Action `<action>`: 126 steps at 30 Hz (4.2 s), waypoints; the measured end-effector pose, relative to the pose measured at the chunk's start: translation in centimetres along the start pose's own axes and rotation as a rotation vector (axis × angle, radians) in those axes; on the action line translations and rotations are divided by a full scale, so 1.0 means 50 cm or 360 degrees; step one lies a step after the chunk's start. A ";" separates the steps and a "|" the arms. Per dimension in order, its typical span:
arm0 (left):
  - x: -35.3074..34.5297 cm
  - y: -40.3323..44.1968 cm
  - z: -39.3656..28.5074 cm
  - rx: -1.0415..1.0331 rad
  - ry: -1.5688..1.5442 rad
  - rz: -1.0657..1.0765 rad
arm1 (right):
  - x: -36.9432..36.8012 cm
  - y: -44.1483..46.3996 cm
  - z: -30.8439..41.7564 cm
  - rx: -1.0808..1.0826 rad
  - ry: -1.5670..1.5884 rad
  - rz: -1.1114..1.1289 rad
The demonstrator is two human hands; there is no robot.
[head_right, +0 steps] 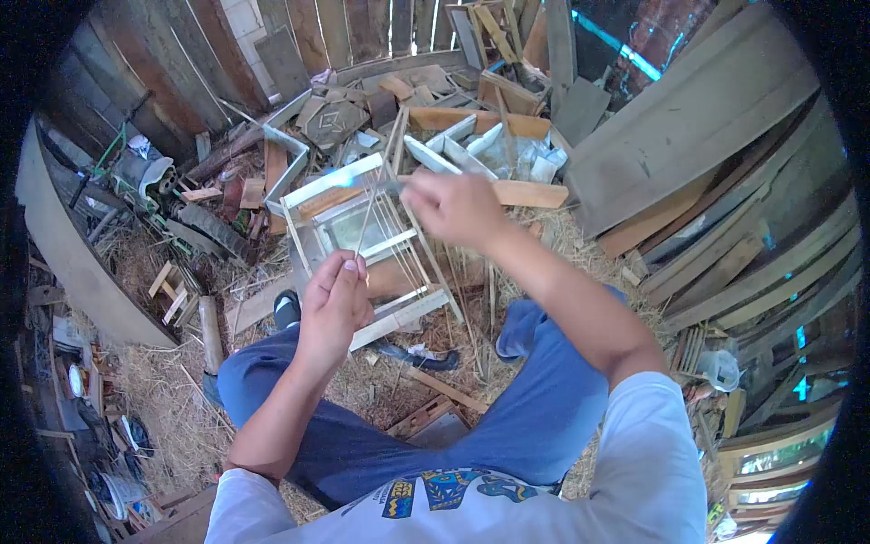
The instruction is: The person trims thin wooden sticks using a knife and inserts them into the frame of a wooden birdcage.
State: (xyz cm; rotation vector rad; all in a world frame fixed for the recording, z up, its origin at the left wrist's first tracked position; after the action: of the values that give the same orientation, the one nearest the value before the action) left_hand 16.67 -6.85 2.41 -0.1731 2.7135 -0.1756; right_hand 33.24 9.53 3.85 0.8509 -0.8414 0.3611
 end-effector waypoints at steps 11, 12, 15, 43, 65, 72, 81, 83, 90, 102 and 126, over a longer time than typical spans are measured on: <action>0.007 0.012 0.012 0.0287 -0.0251 0.0020 | 0.014 -0.004 -0.135 -0.0668 0.0343 -0.0409; 0.007 0.015 0.011 0.0283 -0.0241 0.0028 | 0.021 -0.003 -0.099 -0.0636 0.0236 -0.0240; 0.004 0.018 0.010 0.0269 -0.0216 0.0029 | 0.005 -0.003 -0.064 -0.0522 0.0041 -0.0050; 0.023 0.014 -0.013 0.0288 -0.0244 0.0027 | -0.026 -0.013 0.046 0.0196 -0.0144 0.0076; 0.021 0.020 -0.007 0.0273 -0.0278 0.0018 | -0.034 -0.010 0.046 0.0224 -0.0099 0.0032; 0.023 0.020 -0.008 0.0352 -0.0349 0.0018 | -0.021 -0.011 0.044 0.0245 -0.0138 -0.0010; 0.017 0.011 -0.014 0.0360 -0.0322 0.0037 | -0.005 0.003 0.011 0.0294 -0.0093 -0.0035; 0.025 0.011 -0.006 0.0407 -0.0335 0.0026 | -0.017 0.022 -0.101 -0.0534 -0.0305 0.0276; 0.032 0.021 -0.013 0.0445 -0.0608 0.0043 | 0.004 -0.004 -0.129 -0.0709 0.0056 -0.0193; 0.022 0.021 -0.020 0.0369 -0.0408 0.0146 | 0.001 -0.032 0.080 0.0014 0.0057 0.0125; 0.021 0.016 -0.013 0.0289 -0.0270 0.0093 | 0.010 0.010 -0.009 -0.0219 -0.0249 0.0144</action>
State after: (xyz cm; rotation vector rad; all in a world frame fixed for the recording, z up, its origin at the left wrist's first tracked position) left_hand 15.35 -6.15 2.47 -0.0532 2.5148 -0.3712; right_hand 33.53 10.18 4.32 0.7210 -1.0403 0.3147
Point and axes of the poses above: each hand's wrist, its own y-axis towards the middle knuckle, its own x-axis out of the back of the hand, z = x × y, the point moved 3 cm from there along y, towards the middle knuckle, and after that the axes turned 3 degrees about -y, right-handed, at the moved point
